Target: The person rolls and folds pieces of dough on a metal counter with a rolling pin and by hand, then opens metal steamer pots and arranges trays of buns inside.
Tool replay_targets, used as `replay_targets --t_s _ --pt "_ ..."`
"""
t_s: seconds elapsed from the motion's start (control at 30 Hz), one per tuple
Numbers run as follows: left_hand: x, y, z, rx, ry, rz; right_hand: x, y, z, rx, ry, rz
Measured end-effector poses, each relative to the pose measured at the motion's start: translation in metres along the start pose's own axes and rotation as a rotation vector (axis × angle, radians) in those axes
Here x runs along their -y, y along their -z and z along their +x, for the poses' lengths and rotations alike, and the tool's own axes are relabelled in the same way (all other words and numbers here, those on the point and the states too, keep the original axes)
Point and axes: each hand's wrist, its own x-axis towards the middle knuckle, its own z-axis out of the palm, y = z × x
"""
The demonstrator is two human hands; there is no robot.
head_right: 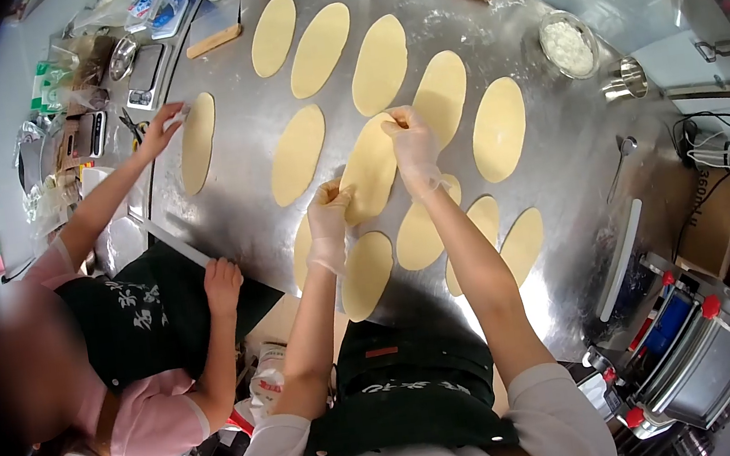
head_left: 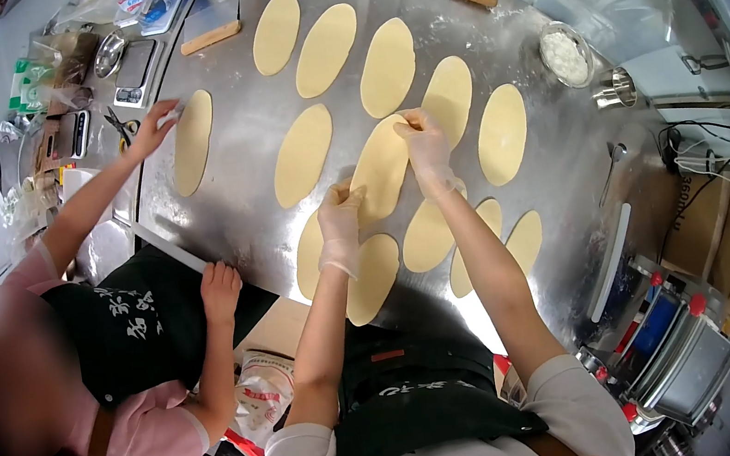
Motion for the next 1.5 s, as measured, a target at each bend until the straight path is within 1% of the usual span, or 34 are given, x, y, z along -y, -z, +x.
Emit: replay_targets --t_s 0.03,0.13,0.23,0.33,0.43,0.53,0.57,0.63,0.67,0.7,0.73,0.8,0.83,0.93,0.97,1.03,1.13,1.23,1.33,1.37,1.43,1.5 --pt "-0.003 -0.001 -0.001 0.006 0.008 -0.035 0.002 -0.001 0.001 -0.006 0.003 -0.005" --pt "0.004 0.0 0.002 -0.021 0.036 0.019 0.005 -0.001 -0.001 0.009 -0.024 -0.065" --pt "0.02 0.001 0.005 -0.083 -0.085 0.183 -0.024 -0.004 0.011 0.026 0.068 -0.224" --pt "0.009 -0.001 -0.007 -0.095 -0.126 0.239 -0.032 -0.005 0.013 0.029 0.144 -0.202" --pt "-0.005 -0.006 -0.031 -0.208 -0.502 0.872 -0.012 0.003 -0.007 -0.167 0.483 -0.744" --pt "0.013 -0.001 -0.026 0.001 -0.967 1.195 -0.035 0.017 -0.024 0.111 0.762 -0.923" --pt "0.019 0.002 -0.023 0.165 -0.956 1.121 -0.043 0.019 -0.028 0.095 0.82 -0.871" --pt "0.013 0.011 -0.032 0.141 -0.708 0.743 -0.036 0.019 -0.042 0.063 0.931 -0.759" --pt "0.009 0.018 -0.036 0.126 -0.578 0.559 -0.041 0.022 -0.055 0.11 0.873 -0.764" --pt "-0.009 0.029 -0.044 0.002 -0.59 0.692 -0.048 0.029 -0.075 0.156 0.812 -0.772" --pt "-0.004 0.04 -0.043 -0.139 -0.742 0.632 -0.053 0.035 -0.092 0.201 0.76 -0.778" --pt "0.003 0.055 -0.053 -0.234 -0.678 0.599 -0.064 0.033 -0.127 0.321 0.594 -0.779" --pt "0.007 0.058 -0.062 -0.226 -0.657 0.595 -0.067 0.028 -0.138 0.381 0.51 -0.775" --pt "0.024 0.068 -0.085 -0.203 -0.58 0.586 -0.073 0.014 -0.148 0.317 0.435 -0.895" --pt "0.032 0.072 -0.09 -0.188 -0.545 0.584 -0.075 0.014 -0.152 0.333 0.439 -0.876" --pt "0.049 0.085 -0.094 -0.132 -0.495 0.609 -0.066 0.015 -0.155 0.359 0.458 -0.841" --pt "0.067 0.098 -0.117 -0.082 -0.433 0.591 -0.063 0.025 -0.184 0.45 0.656 -0.635" --pt "0.082 0.111 -0.126 0.029 -0.458 0.766 -0.033 0.036 -0.205 0.496 0.659 -0.448" --pt "0.083 0.108 -0.127 0.022 -0.496 0.91 -0.045 0.029 -0.185 0.48 0.383 -0.386" --pt "0.086 0.105 -0.126 -0.029 -0.536 0.959 -0.048 0.027 -0.171 0.483 0.309 -0.452" --pt "0.099 0.102 -0.13 -0.082 -0.643 0.984 -0.077 0.019 -0.145 0.408 0.328 -0.516" --pt "0.105 0.1 -0.143 -0.094 -0.78 0.974 -0.085 0.014 -0.139 0.356 0.36 -0.56"
